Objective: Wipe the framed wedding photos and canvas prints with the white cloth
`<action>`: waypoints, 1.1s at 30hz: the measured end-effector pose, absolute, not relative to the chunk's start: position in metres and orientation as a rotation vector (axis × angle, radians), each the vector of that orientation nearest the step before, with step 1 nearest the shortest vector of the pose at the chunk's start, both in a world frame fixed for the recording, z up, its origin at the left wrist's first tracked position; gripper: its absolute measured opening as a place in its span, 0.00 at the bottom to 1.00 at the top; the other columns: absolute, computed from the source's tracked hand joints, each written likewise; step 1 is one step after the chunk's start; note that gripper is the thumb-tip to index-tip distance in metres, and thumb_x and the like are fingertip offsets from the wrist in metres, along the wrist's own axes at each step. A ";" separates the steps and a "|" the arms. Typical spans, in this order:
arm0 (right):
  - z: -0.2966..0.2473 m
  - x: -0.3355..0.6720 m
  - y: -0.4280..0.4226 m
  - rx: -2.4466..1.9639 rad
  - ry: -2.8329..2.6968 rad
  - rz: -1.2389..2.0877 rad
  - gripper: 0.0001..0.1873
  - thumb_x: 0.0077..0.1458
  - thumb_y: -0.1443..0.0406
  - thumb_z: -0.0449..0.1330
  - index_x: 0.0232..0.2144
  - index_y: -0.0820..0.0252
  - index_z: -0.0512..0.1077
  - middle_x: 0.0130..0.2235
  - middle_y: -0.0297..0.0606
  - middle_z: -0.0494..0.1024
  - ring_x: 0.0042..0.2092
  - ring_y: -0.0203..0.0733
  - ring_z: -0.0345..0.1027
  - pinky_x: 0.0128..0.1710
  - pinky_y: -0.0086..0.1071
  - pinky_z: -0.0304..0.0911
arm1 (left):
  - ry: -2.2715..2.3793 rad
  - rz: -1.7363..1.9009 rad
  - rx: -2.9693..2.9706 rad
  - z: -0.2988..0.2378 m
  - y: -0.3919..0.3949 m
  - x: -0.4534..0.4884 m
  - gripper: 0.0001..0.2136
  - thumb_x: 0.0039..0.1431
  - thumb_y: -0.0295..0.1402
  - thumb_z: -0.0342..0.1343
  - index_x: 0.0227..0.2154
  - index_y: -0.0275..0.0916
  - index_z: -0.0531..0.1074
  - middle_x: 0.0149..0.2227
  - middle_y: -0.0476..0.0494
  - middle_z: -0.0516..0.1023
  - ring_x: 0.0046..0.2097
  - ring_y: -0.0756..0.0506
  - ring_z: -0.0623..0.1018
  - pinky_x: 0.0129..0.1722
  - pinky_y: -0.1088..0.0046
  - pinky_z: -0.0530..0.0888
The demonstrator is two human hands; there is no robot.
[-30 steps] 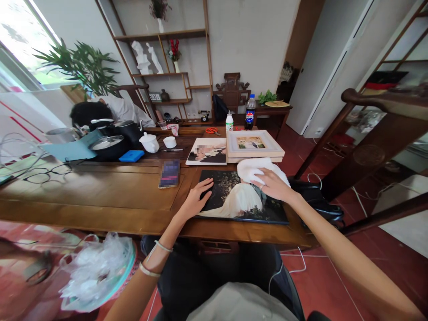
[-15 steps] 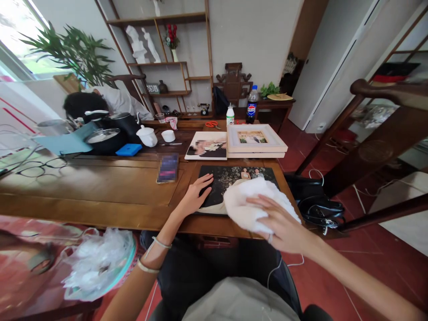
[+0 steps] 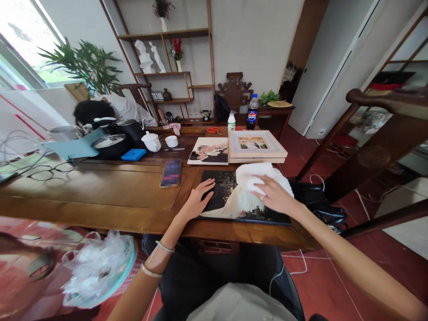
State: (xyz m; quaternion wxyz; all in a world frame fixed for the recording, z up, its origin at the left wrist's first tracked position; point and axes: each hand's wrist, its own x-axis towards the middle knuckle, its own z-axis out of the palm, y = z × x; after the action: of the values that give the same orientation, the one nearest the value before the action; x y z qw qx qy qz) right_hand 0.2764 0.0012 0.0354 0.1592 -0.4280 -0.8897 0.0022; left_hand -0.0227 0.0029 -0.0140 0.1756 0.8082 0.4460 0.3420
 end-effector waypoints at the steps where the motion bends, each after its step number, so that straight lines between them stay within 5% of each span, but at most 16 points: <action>1: 0.036 0.274 -0.016 -1.188 -2.571 0.013 0.15 0.59 0.62 0.52 0.41 0.63 0.75 0.57 0.54 0.67 0.60 0.54 0.57 0.60 0.53 0.49 | 1.264 0.965 2.287 -0.014 0.003 -0.022 0.18 0.64 0.35 0.45 0.53 0.40 0.68 0.59 0.41 0.66 0.62 0.43 0.63 0.62 0.57 0.59; 9: 0.035 0.269 -0.116 -0.924 -2.723 0.167 0.07 0.49 0.69 0.58 0.29 0.55 0.76 0.63 0.40 0.57 0.64 0.55 0.47 0.62 0.59 0.42 | 1.238 0.964 2.302 -0.013 0.004 -0.023 0.18 0.64 0.37 0.45 0.53 0.40 0.68 0.59 0.41 0.67 0.62 0.43 0.63 0.62 0.56 0.60; 15: 0.037 0.281 -0.044 -1.098 -2.591 0.101 0.12 0.57 0.62 0.54 0.38 0.58 0.76 0.56 0.48 0.69 0.59 0.54 0.58 0.58 0.52 0.53 | 1.259 0.935 2.304 -0.013 0.005 -0.023 0.18 0.64 0.36 0.45 0.53 0.40 0.68 0.59 0.42 0.66 0.62 0.43 0.63 0.62 0.56 0.60; 24: 0.032 0.285 0.046 -1.390 -2.451 -0.001 0.22 0.63 0.56 0.45 0.47 0.62 0.72 0.52 0.51 0.72 0.55 0.55 0.62 0.52 0.47 0.59 | 1.299 0.944 2.306 -0.012 0.001 -0.021 0.17 0.63 0.35 0.46 0.53 0.40 0.68 0.59 0.42 0.66 0.62 0.43 0.63 0.61 0.57 0.60; 29: 0.031 0.276 0.012 -1.245 -2.519 -0.037 0.17 0.60 0.61 0.51 0.44 0.64 0.74 0.54 0.55 0.69 0.59 0.56 0.58 0.58 0.53 0.49 | 1.287 0.961 2.304 -0.013 0.003 -0.021 0.17 0.63 0.35 0.46 0.53 0.40 0.69 0.58 0.41 0.67 0.62 0.42 0.64 0.61 0.57 0.60; 33: 0.032 0.258 -0.053 -1.015 -2.653 0.084 0.11 0.53 0.68 0.56 0.38 0.58 0.76 0.60 0.47 0.64 0.63 0.53 0.49 0.61 0.57 0.39 | 1.285 0.963 2.298 -0.013 0.003 -0.021 0.17 0.63 0.35 0.46 0.52 0.39 0.69 0.58 0.41 0.67 0.62 0.42 0.64 0.61 0.57 0.61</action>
State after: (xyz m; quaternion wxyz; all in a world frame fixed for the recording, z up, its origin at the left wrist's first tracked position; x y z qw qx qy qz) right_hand 0.2583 -0.0527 0.0323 0.1495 -0.3533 -0.9230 0.0294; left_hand -0.0207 0.0034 -0.0134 0.1682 0.8081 0.4516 0.3386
